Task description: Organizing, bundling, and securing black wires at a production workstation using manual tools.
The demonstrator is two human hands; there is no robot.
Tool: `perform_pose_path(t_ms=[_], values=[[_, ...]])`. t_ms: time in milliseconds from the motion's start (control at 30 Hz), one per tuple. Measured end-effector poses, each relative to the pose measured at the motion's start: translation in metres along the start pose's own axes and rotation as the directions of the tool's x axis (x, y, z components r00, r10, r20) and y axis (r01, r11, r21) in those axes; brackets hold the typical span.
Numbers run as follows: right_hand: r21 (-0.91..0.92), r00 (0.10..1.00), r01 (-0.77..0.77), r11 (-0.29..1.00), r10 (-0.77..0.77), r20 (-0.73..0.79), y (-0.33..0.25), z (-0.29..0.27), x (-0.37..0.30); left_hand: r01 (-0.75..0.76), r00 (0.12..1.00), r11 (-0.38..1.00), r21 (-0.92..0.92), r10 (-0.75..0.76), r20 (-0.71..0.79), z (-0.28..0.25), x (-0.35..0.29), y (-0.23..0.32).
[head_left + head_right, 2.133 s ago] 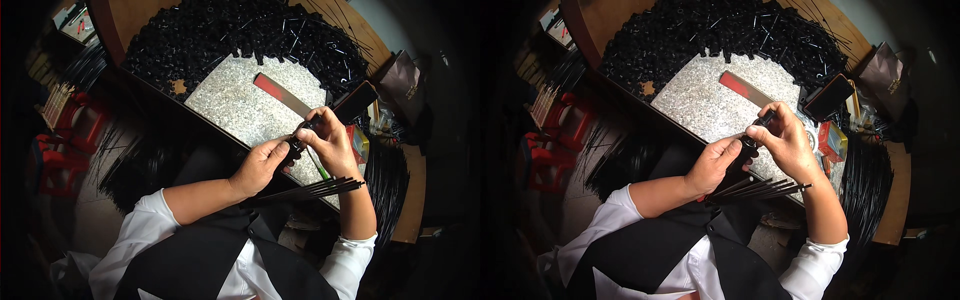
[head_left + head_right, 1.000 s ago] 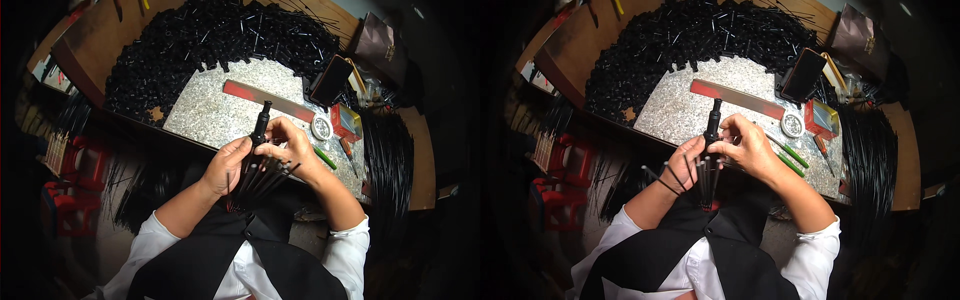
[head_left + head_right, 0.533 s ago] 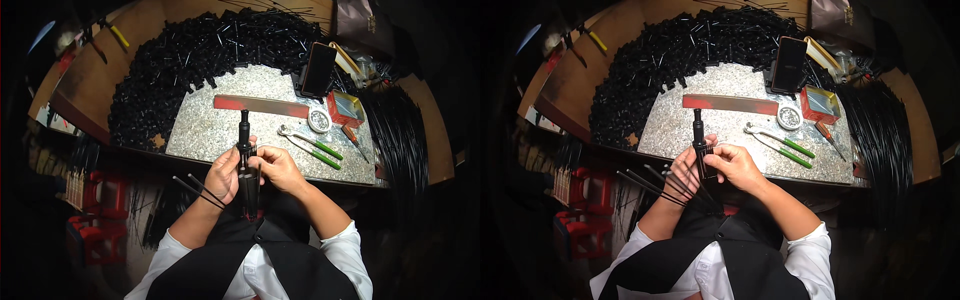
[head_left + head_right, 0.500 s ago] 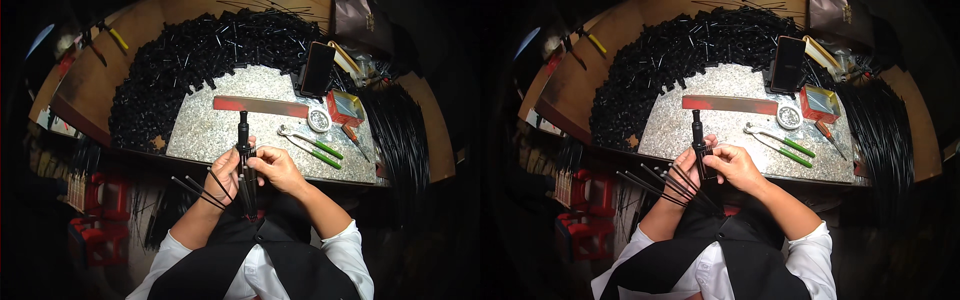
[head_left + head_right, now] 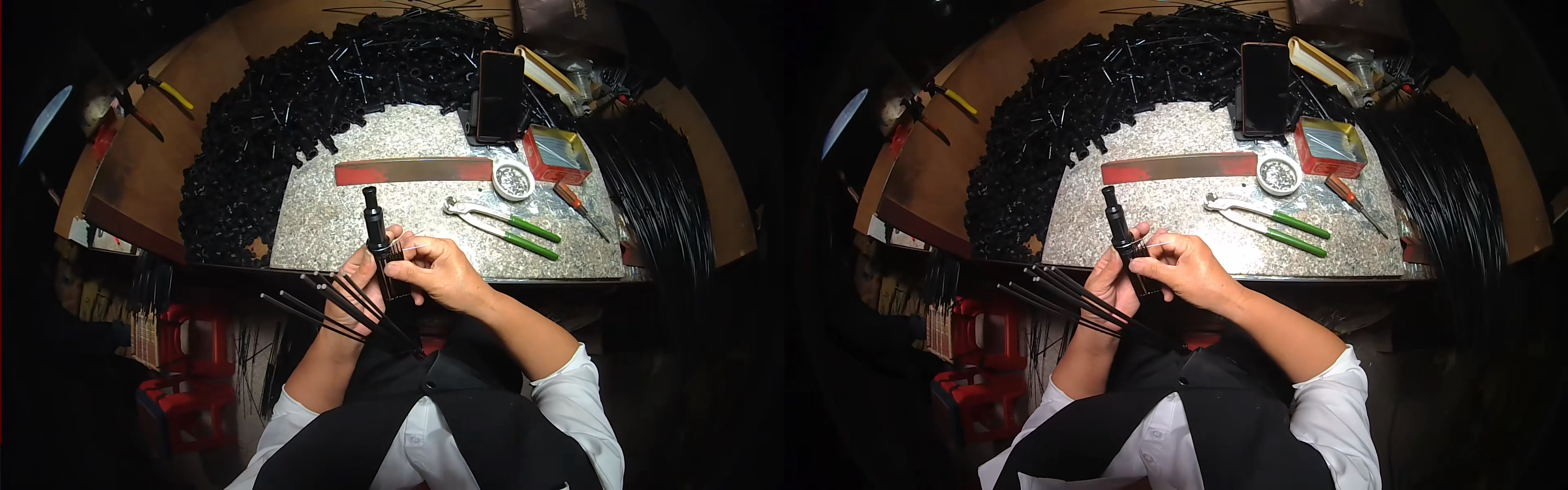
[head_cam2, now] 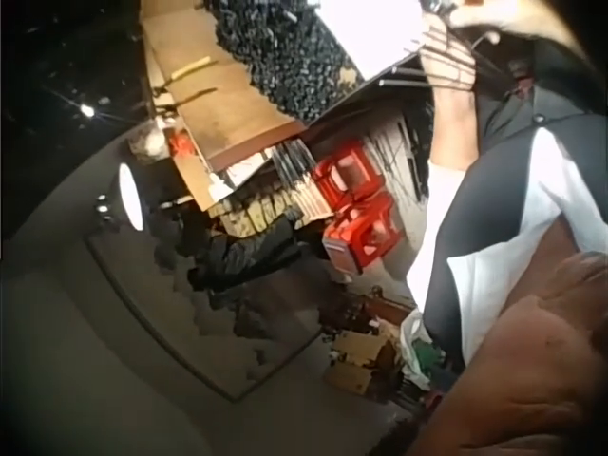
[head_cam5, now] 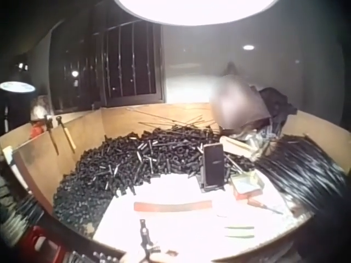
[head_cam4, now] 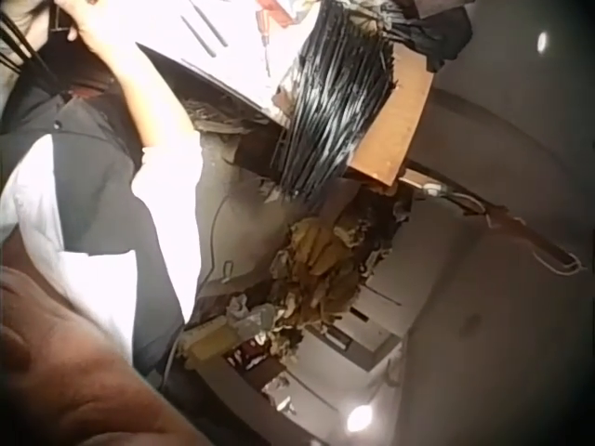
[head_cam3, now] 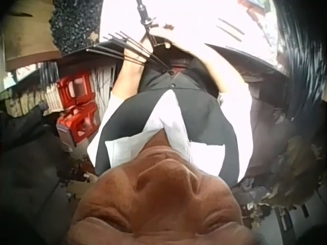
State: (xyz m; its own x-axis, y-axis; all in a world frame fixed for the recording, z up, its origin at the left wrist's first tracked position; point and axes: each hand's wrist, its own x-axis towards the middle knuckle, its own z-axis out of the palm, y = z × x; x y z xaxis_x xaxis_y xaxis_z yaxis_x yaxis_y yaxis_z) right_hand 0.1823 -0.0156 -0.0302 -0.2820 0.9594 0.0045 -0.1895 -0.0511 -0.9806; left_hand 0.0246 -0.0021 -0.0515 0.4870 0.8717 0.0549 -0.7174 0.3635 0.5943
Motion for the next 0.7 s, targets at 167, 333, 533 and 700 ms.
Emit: perform_pose_path(t_ms=[167,333,533,700], values=[[-0.011,0.999,0.028,1.0,-0.027,0.02,-0.0031,0.0002,-0.001,0.034,0.997,0.999,-0.029,-0.032,0.074,0.0029,0.0002,0.0026],[-0.066,0.999,-0.04,0.997,0.04,0.006,-0.005,0.0003,0.0004,-0.047,0.999,0.998,0.034,0.047,-0.005,0.0049,0.0007,0.0009],[-0.051,0.998,-0.039,0.998,0.041,0.041,-0.0057,-0.0003,0.0,-0.045,0.998,0.998,0.045,0.047,-0.043,0.0015,-0.0001,0.0025],[0.001,0.998,-0.013,1.0,0.013,0.056,-0.0021,-0.0022,0.0016,0.051,0.988,0.998,-0.033,-0.045,0.149,0.0,-0.0019,0.0061]])
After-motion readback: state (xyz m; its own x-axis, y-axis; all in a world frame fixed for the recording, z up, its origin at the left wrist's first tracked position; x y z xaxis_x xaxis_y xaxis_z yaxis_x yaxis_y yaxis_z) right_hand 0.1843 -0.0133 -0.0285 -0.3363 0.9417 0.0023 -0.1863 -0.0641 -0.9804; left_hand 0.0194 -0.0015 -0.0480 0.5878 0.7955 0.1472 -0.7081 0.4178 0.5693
